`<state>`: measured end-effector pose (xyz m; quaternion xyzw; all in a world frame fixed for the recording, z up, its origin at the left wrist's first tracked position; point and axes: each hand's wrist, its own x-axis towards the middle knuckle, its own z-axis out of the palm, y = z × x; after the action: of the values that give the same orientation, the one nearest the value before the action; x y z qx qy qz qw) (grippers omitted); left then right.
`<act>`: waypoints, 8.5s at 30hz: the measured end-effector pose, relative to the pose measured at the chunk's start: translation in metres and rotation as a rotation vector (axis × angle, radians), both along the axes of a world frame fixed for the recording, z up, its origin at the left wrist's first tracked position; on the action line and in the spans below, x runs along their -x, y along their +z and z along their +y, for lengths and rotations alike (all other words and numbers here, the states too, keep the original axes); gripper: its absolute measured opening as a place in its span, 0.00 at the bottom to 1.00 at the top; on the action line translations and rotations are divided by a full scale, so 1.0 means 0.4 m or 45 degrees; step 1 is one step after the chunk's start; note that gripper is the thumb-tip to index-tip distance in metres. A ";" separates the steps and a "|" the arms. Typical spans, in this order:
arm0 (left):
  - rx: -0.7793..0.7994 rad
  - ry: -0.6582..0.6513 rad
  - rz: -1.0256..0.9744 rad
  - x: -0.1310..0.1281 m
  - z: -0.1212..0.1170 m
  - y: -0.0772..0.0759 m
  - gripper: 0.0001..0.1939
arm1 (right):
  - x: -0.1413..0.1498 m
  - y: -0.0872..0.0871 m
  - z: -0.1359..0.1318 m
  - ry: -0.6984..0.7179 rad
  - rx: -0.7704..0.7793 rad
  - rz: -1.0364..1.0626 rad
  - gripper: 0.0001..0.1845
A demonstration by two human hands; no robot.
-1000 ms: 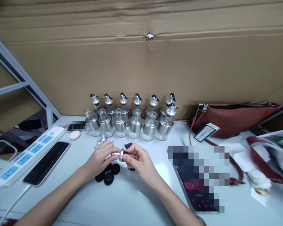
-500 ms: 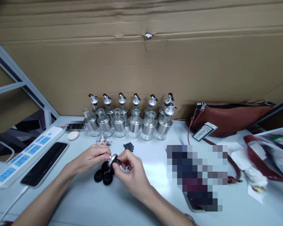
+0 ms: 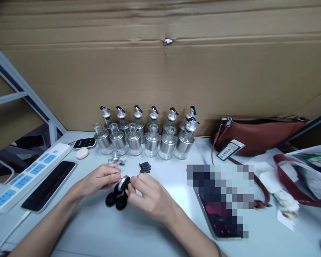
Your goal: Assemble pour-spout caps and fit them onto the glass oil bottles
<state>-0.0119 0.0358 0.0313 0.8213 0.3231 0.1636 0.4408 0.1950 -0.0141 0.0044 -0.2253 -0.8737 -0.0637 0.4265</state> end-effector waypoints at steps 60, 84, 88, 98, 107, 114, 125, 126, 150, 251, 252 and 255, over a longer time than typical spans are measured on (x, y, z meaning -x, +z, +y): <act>-0.305 0.537 0.331 0.151 0.117 -0.109 0.11 | 0.021 -0.042 0.050 -0.198 0.791 -0.195 0.18; -0.820 0.480 0.212 0.083 0.075 -0.076 0.21 | -0.251 -0.060 0.202 -1.263 0.674 0.840 0.51; -0.910 0.355 0.170 0.049 0.058 -0.092 0.21 | -0.256 -0.059 0.214 -1.343 0.832 0.862 0.40; -1.088 0.518 -0.116 0.013 0.009 -0.077 0.19 | -0.188 -0.005 0.091 -1.093 0.009 0.701 0.30; 0.320 0.108 -0.462 -0.061 -0.061 -0.065 0.37 | -0.118 0.006 0.069 -0.773 -0.498 0.023 0.19; 0.889 -0.058 -0.594 -0.076 -0.072 -0.060 0.29 | -0.129 0.011 0.074 -0.708 -0.483 -0.032 0.14; 0.685 -0.117 -0.536 -0.075 -0.080 -0.054 0.28 | -0.154 0.044 0.073 -0.621 -0.375 -0.142 0.10; 0.620 -0.113 -0.505 -0.073 -0.078 -0.054 0.28 | -0.155 0.042 0.074 -0.615 -0.367 -0.145 0.11; -1.201 -0.017 -0.005 -0.050 -0.049 -0.076 0.21 | -0.242 -0.057 0.135 -1.014 0.402 0.710 0.35; -0.274 0.289 -0.035 -0.075 -0.083 -0.105 0.07 | 0.015 0.005 0.000 -0.276 0.118 -0.208 0.21; -0.248 0.284 -0.041 -0.077 -0.086 -0.100 0.07 | 0.017 0.005 0.000 -0.271 0.108 -0.210 0.21; -0.169 0.286 -0.045 -0.083 -0.093 -0.084 0.09 | 0.019 0.004 -0.002 -0.261 0.101 -0.230 0.21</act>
<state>0.0211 -0.0015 -0.0024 0.8044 0.3935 0.2476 0.3700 0.1873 -0.0148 0.0058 -0.3235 -0.8827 -0.0924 0.3281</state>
